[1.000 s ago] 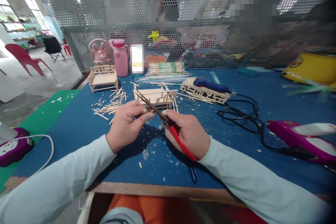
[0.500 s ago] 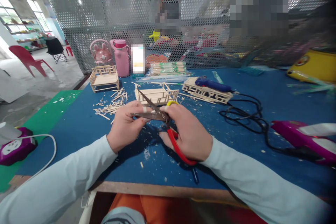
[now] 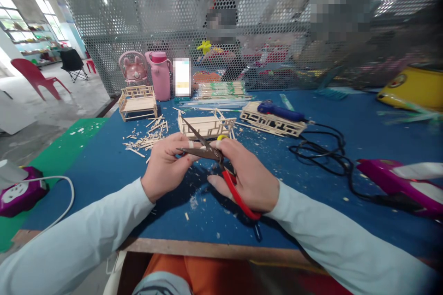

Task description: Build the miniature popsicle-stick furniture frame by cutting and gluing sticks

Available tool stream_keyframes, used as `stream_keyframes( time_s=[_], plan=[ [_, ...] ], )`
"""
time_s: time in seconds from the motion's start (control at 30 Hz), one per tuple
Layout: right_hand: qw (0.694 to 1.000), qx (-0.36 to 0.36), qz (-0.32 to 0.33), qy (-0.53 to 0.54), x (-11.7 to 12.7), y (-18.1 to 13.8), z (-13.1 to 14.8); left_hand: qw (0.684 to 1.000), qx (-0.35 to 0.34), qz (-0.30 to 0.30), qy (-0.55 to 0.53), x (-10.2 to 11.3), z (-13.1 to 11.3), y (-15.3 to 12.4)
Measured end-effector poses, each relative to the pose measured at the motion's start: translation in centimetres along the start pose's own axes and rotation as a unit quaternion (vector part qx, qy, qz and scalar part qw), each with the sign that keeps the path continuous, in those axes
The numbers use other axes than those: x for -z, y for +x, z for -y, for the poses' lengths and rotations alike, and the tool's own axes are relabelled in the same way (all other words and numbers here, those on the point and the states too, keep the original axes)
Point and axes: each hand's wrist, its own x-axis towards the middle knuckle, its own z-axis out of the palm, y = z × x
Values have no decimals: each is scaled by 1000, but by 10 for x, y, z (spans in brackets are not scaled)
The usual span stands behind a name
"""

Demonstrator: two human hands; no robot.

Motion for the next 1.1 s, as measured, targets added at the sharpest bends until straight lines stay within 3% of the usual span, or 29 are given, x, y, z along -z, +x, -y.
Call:
stream_keyframes(
  time_s=[0.53, 0.67, 0.87, 1.0, 1.1],
  plan=[
    [999, -31, 9, -16, 3, -5, -5, 999, 27, 13, 17, -2, -1, 0],
    [991, -121, -24, 59, 6, 4, 5, 998, 48, 30, 19, -6, -1, -1],
    [933, -215, -71, 280, 8, 13, 16, 991, 94, 85, 41, -11, -1, -4],
    [892, -263, -44, 365, 3, 12, 12, 994, 68, 59, 59, -10, -2, -5],
    [844, -288, -67, 448, -4, 10, 8, 996, 65, 52, 11, -13, 1, -6]
  ],
)
